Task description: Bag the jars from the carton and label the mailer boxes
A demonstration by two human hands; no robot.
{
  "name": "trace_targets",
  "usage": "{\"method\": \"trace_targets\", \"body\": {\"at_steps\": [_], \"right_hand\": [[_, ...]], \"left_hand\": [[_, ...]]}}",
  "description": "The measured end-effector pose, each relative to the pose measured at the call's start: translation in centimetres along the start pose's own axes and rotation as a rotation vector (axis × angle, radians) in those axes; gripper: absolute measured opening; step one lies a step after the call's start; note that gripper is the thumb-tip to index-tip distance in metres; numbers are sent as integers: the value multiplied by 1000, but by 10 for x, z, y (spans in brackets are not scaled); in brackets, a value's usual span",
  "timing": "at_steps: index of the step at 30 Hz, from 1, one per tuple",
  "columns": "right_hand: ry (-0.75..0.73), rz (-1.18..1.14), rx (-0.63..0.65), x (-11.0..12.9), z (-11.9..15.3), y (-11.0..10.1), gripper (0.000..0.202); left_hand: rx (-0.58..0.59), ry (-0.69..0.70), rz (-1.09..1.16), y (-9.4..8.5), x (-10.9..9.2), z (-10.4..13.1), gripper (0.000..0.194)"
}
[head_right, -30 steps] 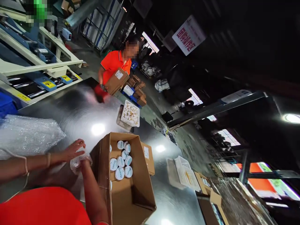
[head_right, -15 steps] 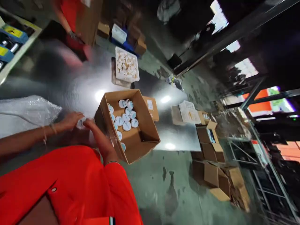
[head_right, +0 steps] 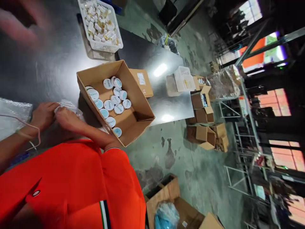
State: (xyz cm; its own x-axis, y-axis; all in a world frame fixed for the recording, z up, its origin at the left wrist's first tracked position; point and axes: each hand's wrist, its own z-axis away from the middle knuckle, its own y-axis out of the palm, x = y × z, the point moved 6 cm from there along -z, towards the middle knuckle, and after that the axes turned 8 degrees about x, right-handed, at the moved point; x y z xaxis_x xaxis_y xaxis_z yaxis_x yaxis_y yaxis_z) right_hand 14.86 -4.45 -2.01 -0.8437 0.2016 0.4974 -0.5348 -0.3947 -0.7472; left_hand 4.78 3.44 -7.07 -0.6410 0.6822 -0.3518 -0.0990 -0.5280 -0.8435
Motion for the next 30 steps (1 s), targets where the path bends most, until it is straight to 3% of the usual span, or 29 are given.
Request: {"method": "trace_targets", "body": {"at_steps": [2,4,6,8,11,15,19,22,25,30], "right_hand": [[53,51,-98,-44,19,-37,30],[309,47,-280,-114,40,-83,39],[499,38,-273,-183,50,-108,44],[569,-9,-217,-237,47,-112,38],[621,-83,-184,-287,36,-89,41],[587,-119,-175,-314,36,-63,42],[553,-134,-108,-333,39,-73,39],[452,-191,44,-331,26,-69,30],[414,-237,132,-321,14,-49,22],[434,-360,16,-311,12,-31,65]], "left_hand": [[18,45,-44,2,2,-7,55],[10,90,-59,5,4,-13,59],[-13,103,-51,7,6,-17,61],[-31,100,-40,8,7,-18,62],[-57,108,-17,6,6,-16,64],[-99,120,19,0,4,-15,66],[-84,80,45,-3,7,-17,60],[-71,48,46,-5,8,-17,61],[-64,37,38,-7,9,-16,63],[-73,-19,60,-8,11,-17,64]]}}
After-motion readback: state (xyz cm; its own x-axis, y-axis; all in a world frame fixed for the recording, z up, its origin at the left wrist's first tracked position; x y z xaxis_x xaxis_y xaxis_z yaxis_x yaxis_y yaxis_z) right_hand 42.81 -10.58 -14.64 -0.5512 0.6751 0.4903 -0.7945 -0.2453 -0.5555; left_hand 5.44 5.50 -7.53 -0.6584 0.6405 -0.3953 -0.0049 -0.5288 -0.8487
